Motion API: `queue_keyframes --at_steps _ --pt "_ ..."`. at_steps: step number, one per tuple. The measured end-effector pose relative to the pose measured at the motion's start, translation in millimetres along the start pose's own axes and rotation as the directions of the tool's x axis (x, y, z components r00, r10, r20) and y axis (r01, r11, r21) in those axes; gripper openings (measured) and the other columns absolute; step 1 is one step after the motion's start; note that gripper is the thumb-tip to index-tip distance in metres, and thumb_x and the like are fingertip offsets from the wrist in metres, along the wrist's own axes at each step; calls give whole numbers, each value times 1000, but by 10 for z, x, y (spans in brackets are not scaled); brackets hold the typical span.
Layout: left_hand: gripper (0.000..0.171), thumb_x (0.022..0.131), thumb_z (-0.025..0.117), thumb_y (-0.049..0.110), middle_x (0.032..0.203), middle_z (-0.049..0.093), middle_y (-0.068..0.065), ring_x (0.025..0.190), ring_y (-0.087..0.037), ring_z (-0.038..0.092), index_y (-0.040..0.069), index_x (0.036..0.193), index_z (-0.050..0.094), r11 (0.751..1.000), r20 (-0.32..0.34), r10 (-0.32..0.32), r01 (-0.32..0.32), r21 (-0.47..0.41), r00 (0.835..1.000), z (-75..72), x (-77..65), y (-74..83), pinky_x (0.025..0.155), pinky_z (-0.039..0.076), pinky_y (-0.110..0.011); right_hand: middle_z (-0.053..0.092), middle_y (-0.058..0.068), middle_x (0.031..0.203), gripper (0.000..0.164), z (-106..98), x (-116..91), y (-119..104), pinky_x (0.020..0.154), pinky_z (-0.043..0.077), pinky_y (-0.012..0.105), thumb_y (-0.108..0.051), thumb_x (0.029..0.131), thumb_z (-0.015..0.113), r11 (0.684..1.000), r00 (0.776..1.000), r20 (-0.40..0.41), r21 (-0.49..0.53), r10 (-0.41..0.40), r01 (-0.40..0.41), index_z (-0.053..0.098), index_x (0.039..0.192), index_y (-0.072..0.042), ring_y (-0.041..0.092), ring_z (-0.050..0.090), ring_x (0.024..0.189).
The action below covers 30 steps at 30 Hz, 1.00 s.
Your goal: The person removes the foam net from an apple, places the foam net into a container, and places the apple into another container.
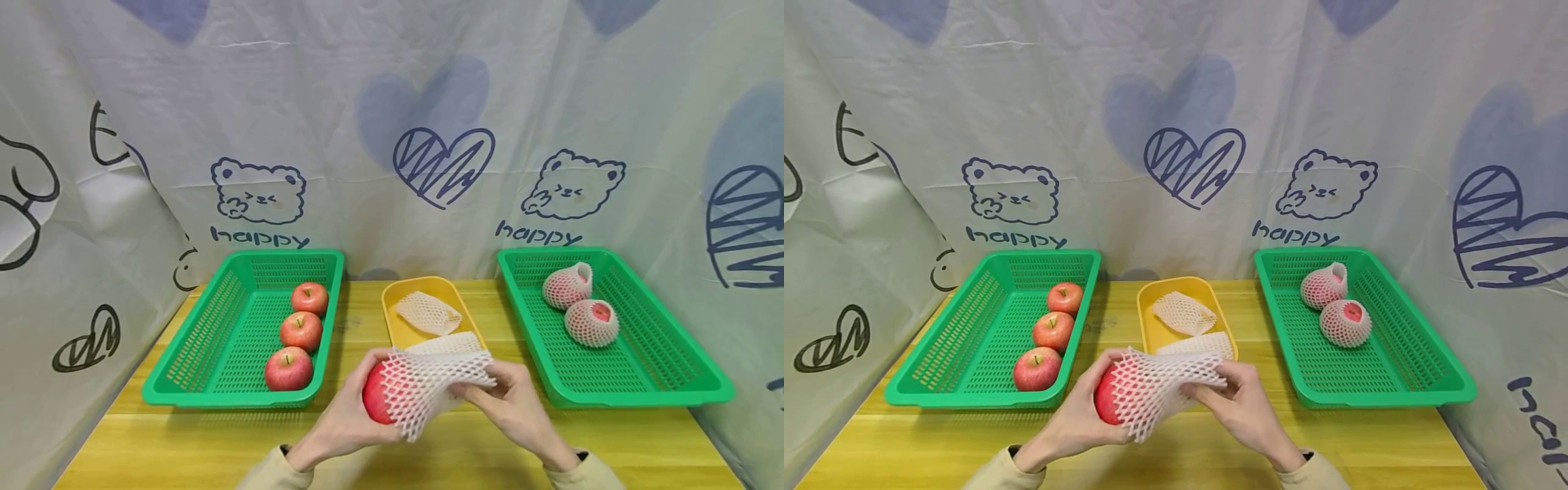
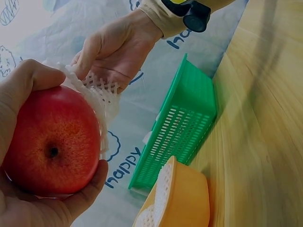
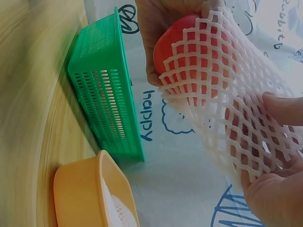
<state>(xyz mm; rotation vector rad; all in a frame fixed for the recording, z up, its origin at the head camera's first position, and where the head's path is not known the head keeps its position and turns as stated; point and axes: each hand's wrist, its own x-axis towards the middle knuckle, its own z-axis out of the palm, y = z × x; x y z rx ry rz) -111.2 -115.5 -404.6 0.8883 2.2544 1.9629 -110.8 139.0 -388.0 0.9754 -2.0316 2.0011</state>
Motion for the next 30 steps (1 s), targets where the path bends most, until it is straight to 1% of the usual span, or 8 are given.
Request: queue_keyframes --at_steps 2,5,10,16,18,23,26,30 --pt "77 65 84 2 128 58 -17 112 -7 58 9 133 47 1000 -4 -14 14 -7 1000 -2 -7 0 96 51 -24 74 -12 113 26 -5 -1 4 80 61 24 15 88 64 1000 1000 -11 7 -12 12 68 113 10 3 70 102" --pt "77 66 84 2 128 57 -16 113 -8 58 10 132 46 1000 -10 -11 11 -16 1000 -5 -13 1 96 52 -25 73 -9 113 27 -14 -6 6 79 61 23 16 87 64 1000 999 -28 17 -24 24 68 113 10 4 70 102" --pt "74 68 86 5 129 57 -13 112 -10 60 13 130 46 1000 -22 -1 0 -16 1000 -7 -17 18 94 54 -27 74 -9 112 29 -35 -19 11 76 61 23 17 86 65 999 998 -61 20 -24 25 69 113 7 4 70 101" --pt "71 70 87 9 127 58 -12 110 -11 62 16 129 48 1000 -27 -13 13 4 1000 -25 -23 37 91 56 -28 74 -9 110 32 -56 -27 6 73 61 23 18 86 64 1000 995 -100 18 -14 16 71 112 2 5 72 98" --pt "70 71 87 10 127 58 -12 109 -11 62 17 129 48 1000 -27 -18 18 5 999 -32 -26 46 90 57 -28 75 -8 110 32 -60 -27 3 73 61 23 18 85 64 1000 993 -116 20 -9 12 71 112 1 5 72 97" --pt "70 71 87 9 125 58 -13 108 -12 63 17 129 49 1000 -33 -21 22 6 999 -39 -38 58 88 58 -29 75 -5 112 32 -69 -23 4 78 61 23 19 86 63 999 990 -141 49 -4 11 71 113 3 7 72 101" --pt "69 71 87 9 126 58 -13 108 -12 63 16 129 49 1000 -44 -13 14 13 999 -45 -43 54 88 58 -30 75 -3 112 30 -73 -12 2 79 61 24 18 86 63 999 984 -178 54 18 -9 70 112 5 8 72 101" --pt "69 71 87 10 127 59 -12 108 -11 63 16 129 50 999 -68 -9 12 39 998 -65 -37 60 87 58 -30 76 -3 108 24 -76 23 -6 79 60 23 16 86 65 997 963 -257 54 74 -63 71 106 5 8 72 99"
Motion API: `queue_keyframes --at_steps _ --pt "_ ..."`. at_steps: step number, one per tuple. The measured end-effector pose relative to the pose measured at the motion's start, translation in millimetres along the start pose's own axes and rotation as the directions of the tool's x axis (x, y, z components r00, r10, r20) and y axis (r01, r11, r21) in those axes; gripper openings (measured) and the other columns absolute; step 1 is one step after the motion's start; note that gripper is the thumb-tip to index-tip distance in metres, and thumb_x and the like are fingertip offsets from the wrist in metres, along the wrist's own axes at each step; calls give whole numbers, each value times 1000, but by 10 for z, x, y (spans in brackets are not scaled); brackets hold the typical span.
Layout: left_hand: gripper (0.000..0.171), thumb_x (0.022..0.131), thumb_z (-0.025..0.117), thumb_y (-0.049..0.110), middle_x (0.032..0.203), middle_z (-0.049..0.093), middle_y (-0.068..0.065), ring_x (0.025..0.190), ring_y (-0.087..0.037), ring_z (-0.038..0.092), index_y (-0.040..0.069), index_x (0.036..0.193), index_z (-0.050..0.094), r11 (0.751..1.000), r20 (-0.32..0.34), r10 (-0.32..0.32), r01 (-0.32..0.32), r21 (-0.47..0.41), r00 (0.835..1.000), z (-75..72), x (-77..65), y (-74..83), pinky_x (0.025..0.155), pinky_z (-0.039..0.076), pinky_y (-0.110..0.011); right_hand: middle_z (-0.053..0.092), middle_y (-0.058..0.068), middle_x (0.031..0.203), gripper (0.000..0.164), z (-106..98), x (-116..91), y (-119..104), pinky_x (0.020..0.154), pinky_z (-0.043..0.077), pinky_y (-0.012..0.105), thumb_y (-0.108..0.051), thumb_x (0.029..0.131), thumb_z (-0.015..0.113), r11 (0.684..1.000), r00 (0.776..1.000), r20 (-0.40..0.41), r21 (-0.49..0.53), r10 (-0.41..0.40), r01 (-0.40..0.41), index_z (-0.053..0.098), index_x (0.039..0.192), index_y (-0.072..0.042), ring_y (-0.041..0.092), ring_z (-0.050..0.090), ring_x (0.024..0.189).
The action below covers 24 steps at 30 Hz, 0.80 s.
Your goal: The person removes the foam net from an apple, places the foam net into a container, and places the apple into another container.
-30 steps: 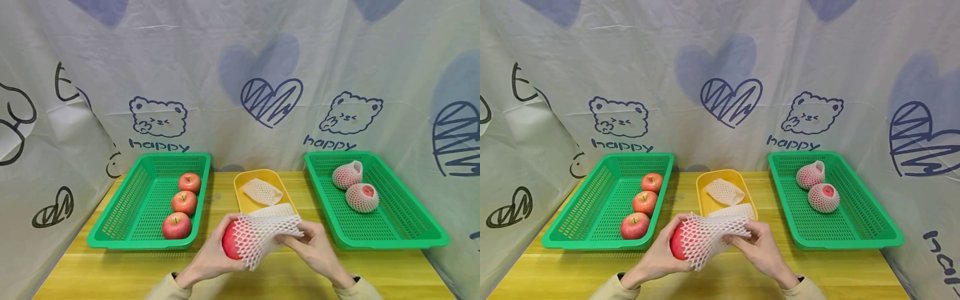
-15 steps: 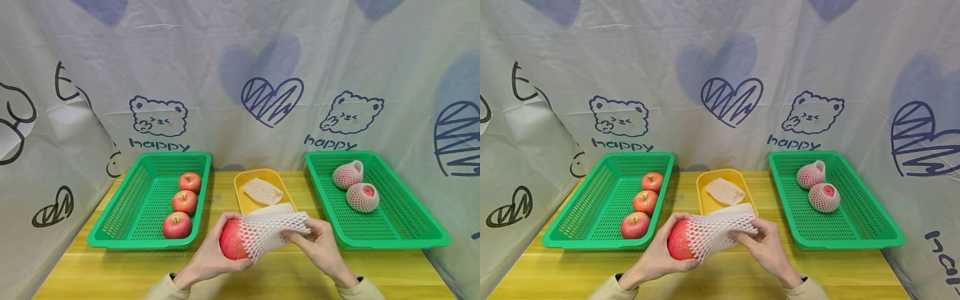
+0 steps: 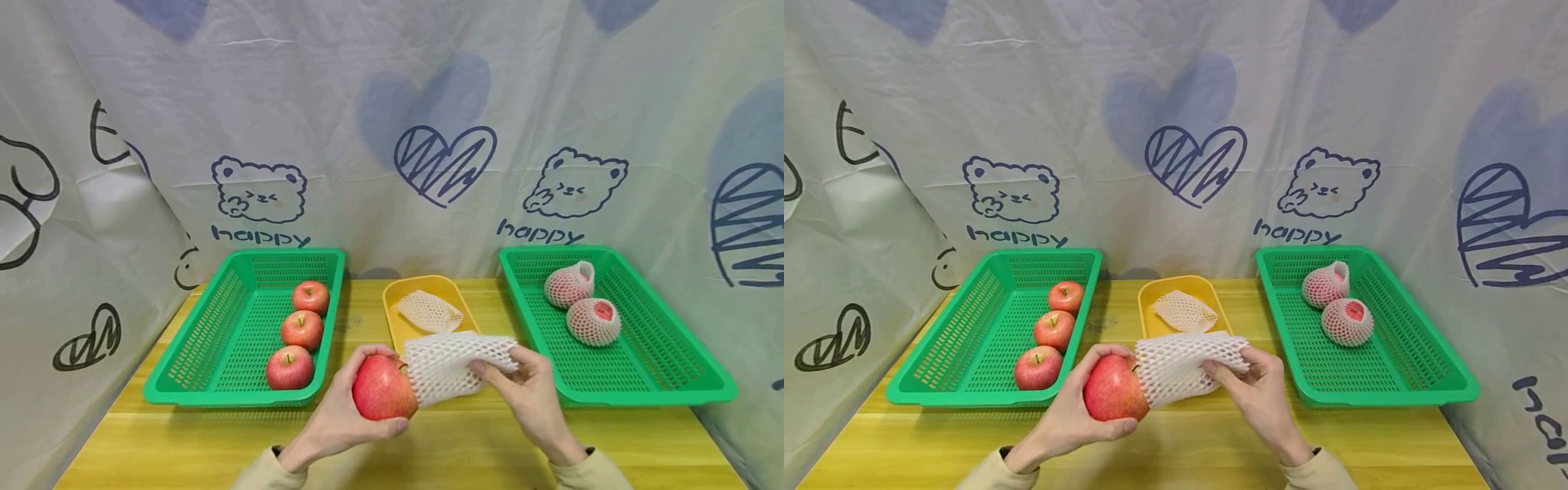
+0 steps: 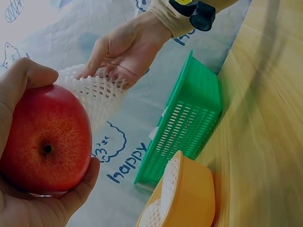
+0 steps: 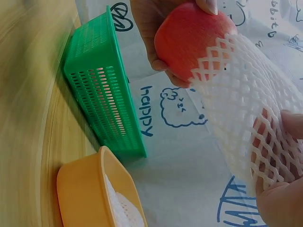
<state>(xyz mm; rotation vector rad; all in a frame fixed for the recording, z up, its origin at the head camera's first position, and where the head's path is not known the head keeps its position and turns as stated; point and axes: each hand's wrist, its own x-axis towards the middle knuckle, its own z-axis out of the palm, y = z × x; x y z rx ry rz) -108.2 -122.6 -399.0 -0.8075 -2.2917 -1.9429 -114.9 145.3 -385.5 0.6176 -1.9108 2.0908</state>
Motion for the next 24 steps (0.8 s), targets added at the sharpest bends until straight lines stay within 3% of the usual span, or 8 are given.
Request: queue_keyframes --at_steps 7,11,14,24 --pt "68 71 86 12 127 59 -13 107 -10 63 16 128 51 1000 -36 3 -3 10 999 -37 -1 6 88 59 -29 75 -3 107 15 9 115 32 81 60 22 12 88 67 997 993 -91 19 78 -76 68 103 11 8 72 100" --pt "67 71 86 11 128 58 -13 108 -11 63 15 128 51 1000 -49 -5 5 -7 999 -43 -13 1 87 59 -30 75 -4 107 14 6 172 74 82 61 24 6 91 68 987 980 -117 44 160 -156 70 104 2 8 73 99" --pt "67 71 86 11 127 58 -13 108 -12 64 15 128 50 1000 -53 -10 9 -17 999 -47 -20 -2 87 59 -30 75 -5 104 4 -2 222 119 81 61 24 2 91 69 979 971 -130 56 201 -195 67 94 1 7 73 96" --pt "67 71 87 11 127 59 -12 109 -12 63 14 126 50 1000 -57 -15 14 -17 998 -52 -37 -19 89 58 -29 74 -10 94 9 -36 366 384 73 58 18 0 91 70 975 968 -136 -35 211 -218 63 89 5 0 68 87"
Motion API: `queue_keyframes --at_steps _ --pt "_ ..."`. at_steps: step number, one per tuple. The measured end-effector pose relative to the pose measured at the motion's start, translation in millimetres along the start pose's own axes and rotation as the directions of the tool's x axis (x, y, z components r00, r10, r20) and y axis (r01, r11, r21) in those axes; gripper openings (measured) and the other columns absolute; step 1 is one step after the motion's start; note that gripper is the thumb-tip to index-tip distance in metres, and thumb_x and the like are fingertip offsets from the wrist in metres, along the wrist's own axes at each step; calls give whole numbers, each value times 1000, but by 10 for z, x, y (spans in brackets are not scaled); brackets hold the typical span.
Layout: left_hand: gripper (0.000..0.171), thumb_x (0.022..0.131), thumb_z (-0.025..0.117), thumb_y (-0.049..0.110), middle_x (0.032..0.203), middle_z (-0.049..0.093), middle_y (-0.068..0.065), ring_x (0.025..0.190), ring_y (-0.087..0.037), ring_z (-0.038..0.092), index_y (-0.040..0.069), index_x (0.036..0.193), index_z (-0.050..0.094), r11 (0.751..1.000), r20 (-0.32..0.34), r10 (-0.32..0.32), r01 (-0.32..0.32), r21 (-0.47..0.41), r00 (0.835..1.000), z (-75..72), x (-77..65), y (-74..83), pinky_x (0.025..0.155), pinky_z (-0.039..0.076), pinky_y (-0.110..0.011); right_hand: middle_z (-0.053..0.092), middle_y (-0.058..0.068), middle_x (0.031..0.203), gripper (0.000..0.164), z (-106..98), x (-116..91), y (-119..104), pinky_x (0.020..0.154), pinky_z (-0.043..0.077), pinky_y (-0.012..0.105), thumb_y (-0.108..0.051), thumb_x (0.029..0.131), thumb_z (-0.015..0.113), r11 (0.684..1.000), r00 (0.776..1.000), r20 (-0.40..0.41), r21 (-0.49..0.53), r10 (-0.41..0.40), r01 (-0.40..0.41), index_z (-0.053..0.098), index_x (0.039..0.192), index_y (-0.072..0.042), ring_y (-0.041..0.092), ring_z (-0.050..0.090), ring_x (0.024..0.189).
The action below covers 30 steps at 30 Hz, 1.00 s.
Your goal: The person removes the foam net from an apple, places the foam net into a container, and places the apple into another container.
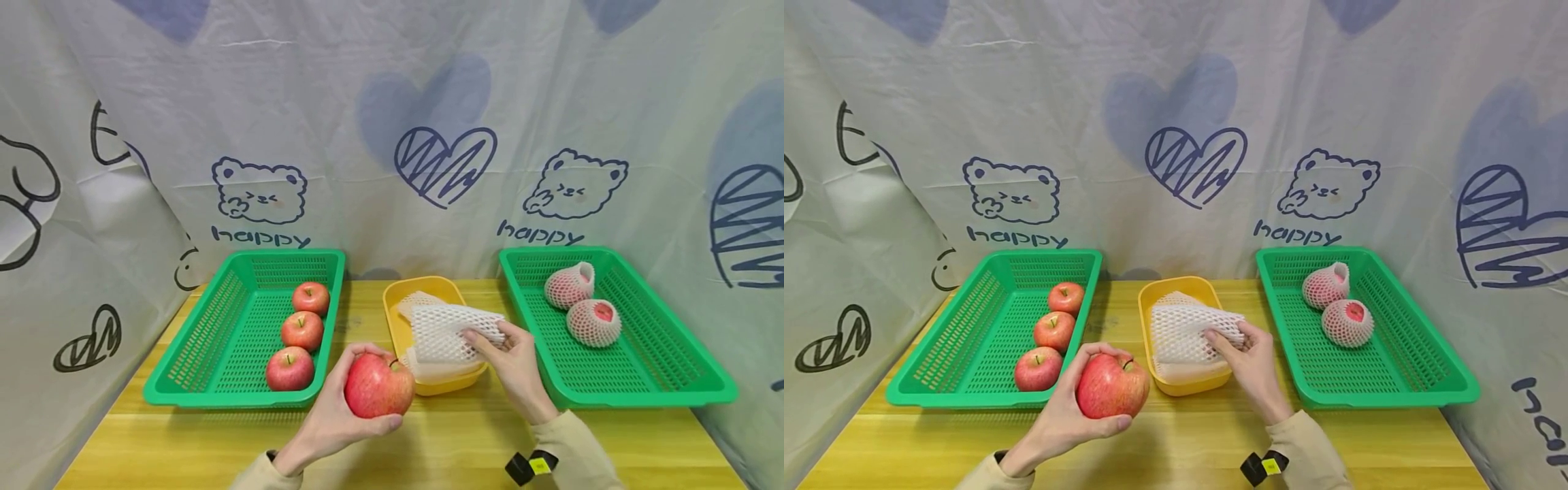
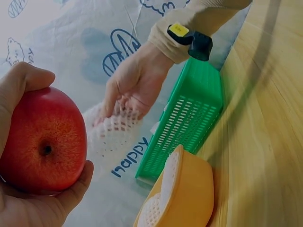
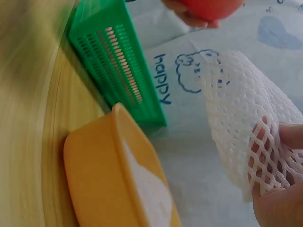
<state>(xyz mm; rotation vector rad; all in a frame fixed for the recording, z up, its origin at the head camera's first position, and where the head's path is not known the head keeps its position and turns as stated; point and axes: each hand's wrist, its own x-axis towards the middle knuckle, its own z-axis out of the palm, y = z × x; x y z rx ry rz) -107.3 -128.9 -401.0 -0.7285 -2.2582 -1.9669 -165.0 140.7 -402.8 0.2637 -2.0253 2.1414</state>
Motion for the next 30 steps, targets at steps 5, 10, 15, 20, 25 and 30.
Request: queue_keyframes --at_steps 5,10,15,20,25,30 --pt "66 70 87 12 126 59 -12 108 -12 64 15 126 50 1000 1 -8 8 13 1000 -9 -11 -10 88 59 -30 71 -12 88 21 5 101 105 70 54 16 -11 91 74 992 999 -13 -116 52 -53 66 99 8 -1 65 81" --pt "66 70 87 11 126 60 -12 108 -12 64 15 125 50 1000 4 -15 15 10 1000 -18 -19 -16 88 58 -30 71 -9 89 30 27 235 151 71 54 17 -14 91 75 983 996 -3 -164 88 -87 66 107 10 0 63 81" --pt "67 70 87 11 126 60 -12 109 -12 64 15 125 50 1000 5 -15 15 8 1000 -25 -21 -23 89 58 -30 68 -7 88 29 64 450 149 71 53 18 -13 92 74 969 994 1 -222 108 -105 66 109 9 1 61 79" --pt "67 70 87 10 126 61 -12 108 -11 64 14 125 49 1000 5 -16 16 7 1000 -37 -29 -34 88 58 -30 67 2 94 30 100 674 171 70 50 17 -18 93 73 944 991 5 -307 131 -123 67 111 5 2 58 79" --pt "67 70 87 10 125 61 -12 108 -11 64 14 125 50 1000 3 -15 15 5 1000 -47 -37 -46 88 58 -30 68 6 92 29 145 829 261 68 50 17 -19 93 73 936 991 44 -337 125 -103 68 110 5 3 58 75" --pt "67 70 87 10 126 61 -13 108 -11 64 14 126 49 1000 8 -16 16 -1 1000 -54 -44 -54 89 58 -30 70 10 90 25 225 936 379 65 51 17 -10 92 72 928 991 38 -356 127 -105 68 108 8 4 59 71"
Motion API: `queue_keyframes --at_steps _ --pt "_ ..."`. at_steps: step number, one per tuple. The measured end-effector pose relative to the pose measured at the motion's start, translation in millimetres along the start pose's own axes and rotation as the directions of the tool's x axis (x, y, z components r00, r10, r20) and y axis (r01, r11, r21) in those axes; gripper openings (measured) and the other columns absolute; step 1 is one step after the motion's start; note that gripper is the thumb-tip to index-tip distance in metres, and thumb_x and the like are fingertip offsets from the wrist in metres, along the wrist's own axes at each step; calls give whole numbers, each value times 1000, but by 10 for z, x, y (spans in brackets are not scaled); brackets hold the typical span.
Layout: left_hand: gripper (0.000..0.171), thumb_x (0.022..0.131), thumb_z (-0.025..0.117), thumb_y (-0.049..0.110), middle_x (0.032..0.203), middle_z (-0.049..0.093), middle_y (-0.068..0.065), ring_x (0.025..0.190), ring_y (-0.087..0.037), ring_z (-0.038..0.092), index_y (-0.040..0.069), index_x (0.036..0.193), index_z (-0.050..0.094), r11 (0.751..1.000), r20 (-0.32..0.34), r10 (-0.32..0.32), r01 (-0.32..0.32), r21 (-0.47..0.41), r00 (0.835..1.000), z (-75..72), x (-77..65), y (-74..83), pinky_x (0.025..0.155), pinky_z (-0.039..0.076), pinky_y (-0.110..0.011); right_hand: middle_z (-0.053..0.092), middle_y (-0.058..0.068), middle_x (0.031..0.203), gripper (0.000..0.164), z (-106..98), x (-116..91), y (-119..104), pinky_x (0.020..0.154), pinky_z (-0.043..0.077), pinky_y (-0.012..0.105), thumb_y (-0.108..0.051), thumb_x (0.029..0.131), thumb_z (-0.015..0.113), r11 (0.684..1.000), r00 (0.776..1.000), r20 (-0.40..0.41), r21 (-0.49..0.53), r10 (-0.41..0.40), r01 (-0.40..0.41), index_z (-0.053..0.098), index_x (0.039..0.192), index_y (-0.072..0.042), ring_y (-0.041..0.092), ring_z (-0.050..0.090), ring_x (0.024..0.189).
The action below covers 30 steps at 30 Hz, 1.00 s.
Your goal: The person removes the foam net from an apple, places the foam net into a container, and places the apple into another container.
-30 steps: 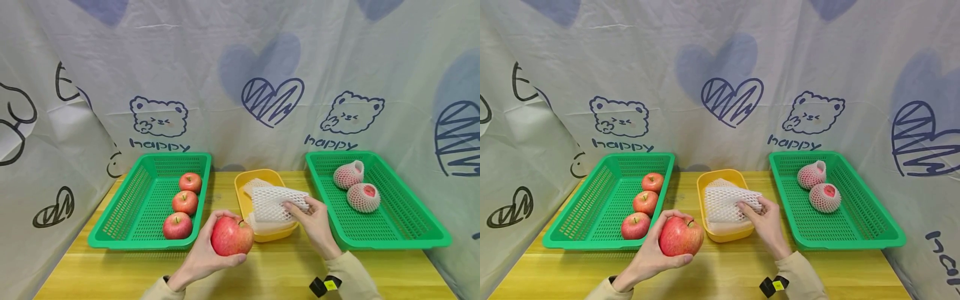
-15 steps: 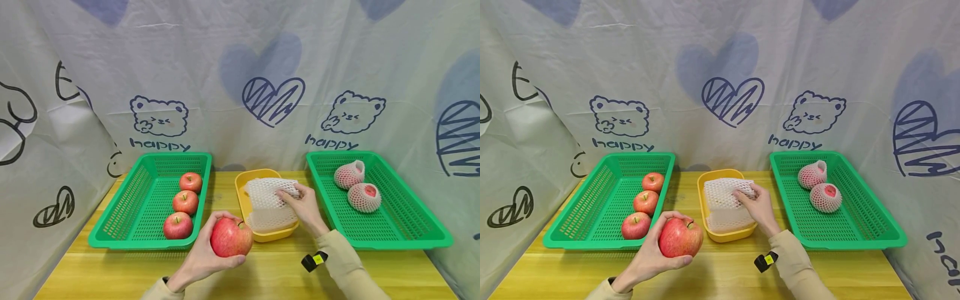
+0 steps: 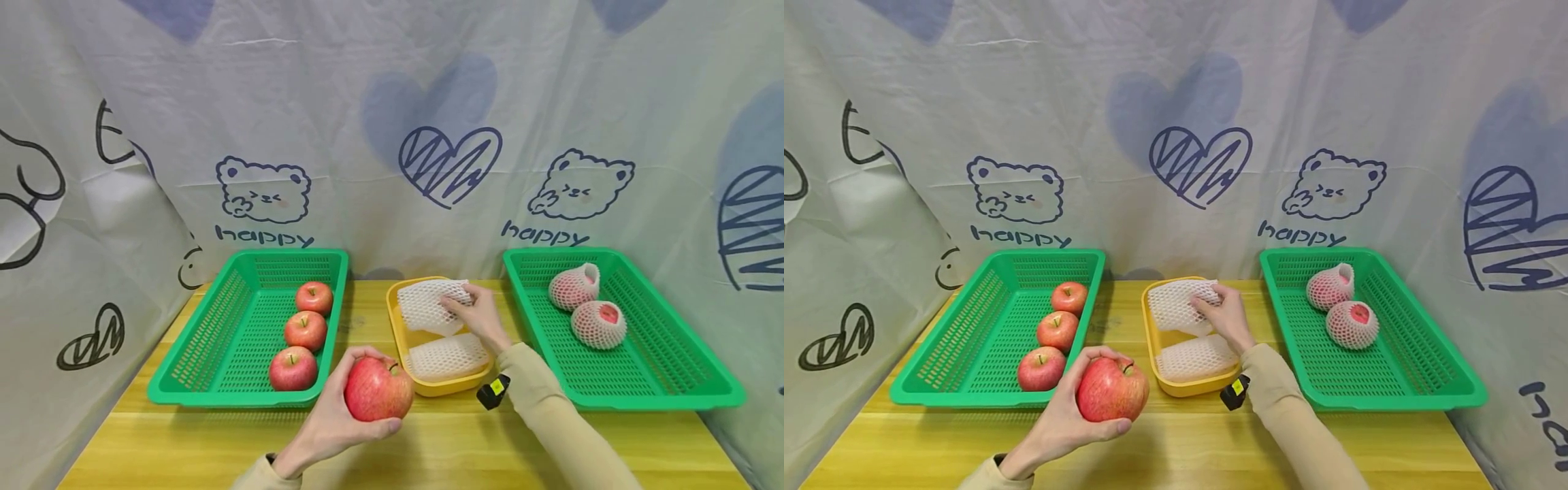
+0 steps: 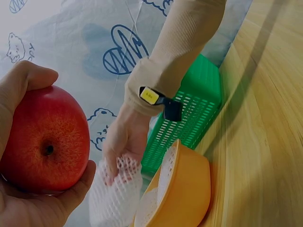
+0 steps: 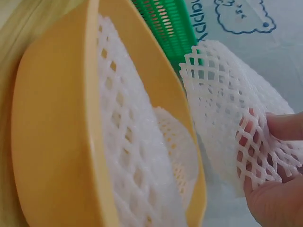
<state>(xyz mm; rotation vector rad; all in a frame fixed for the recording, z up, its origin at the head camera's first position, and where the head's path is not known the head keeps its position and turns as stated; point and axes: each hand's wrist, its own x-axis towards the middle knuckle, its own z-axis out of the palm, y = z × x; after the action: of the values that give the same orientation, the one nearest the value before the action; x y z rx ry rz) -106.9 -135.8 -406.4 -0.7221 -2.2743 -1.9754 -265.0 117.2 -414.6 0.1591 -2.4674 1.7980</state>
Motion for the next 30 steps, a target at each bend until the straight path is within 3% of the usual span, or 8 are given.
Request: queue_keyframes --at_steps 4,7,10,15,18,21,25,30 --pt "67 70 87 10 126 61 -13 109 -11 64 14 126 49 1000 3 -3 3 1 1000 -2 -4 -1 89 58 -29 69 22 108 31 75 76 43 83 54 30 -12 93 70 985 1000 -4 -174 16 -16 66 118 7 21 64 91" --pt "67 71 86 10 126 61 -13 109 -11 64 14 126 49 1000 6 -2 2 -1 1000 -4 -7 -4 90 58 -29 61 30 130 45 118 123 80 104 50 46 -14 94 67 941 1000 21 -337 18 -10 58 131 10 38 59 119" --pt "67 71 86 10 127 61 -13 109 -11 64 14 126 49 1000 12 -2 2 -4 1000 -8 -9 -3 90 58 -30 56 33 138 53 153 166 129 111 45 54 -15 94 66 890 999 53 -456 11 14 52 137 12 46 53 131" --pt "67 71 86 10 128 60 -13 110 -12 64 15 127 49 1000 13 -21 21 -5 1000 -18 -15 9 90 57 -29 70 28 111 39 208 212 184 87 58 47 -11 90 69 798 996 93 -599 -7 62 63 120 13 39 68 99" --pt "67 71 86 9 128 60 -13 110 -11 64 15 127 49 1000 13 -25 25 -5 1000 -23 -19 13 90 57 -29 71 22 89 24 217 222 195 70 55 41 -8 85 74 736 994 99 -670 -45 100 68 100 10 30 65 77" --pt "67 71 87 9 128 60 -13 110 -11 64 14 126 48 1000 16 -19 19 0 1000 -29 -24 15 90 57 -29 69 19 80 23 213 223 200 69 53 43 -14 81 81 633 992 78 -765 -94 121 67 84 4 32 62 76" --pt "67 71 87 9 128 60 -13 109 -11 64 15 126 48 1000 15 -16 16 8 1000 -42 -32 21 90 57 -29 64 25 91 52 195 222 200 82 52 48 -31 76 88 491 988 52 -863 -143 116 60 99 5 41 59 90" --pt "67 72 86 9 128 61 -13 109 -10 64 15 127 48 1000 16 -20 19 11 1000 -48 -38 24 90 57 -28 46 20 100 69 149 214 180 79 43 42 -34 74 90 411 960 68 -893 -273 181 46 111 3 36 45 93"
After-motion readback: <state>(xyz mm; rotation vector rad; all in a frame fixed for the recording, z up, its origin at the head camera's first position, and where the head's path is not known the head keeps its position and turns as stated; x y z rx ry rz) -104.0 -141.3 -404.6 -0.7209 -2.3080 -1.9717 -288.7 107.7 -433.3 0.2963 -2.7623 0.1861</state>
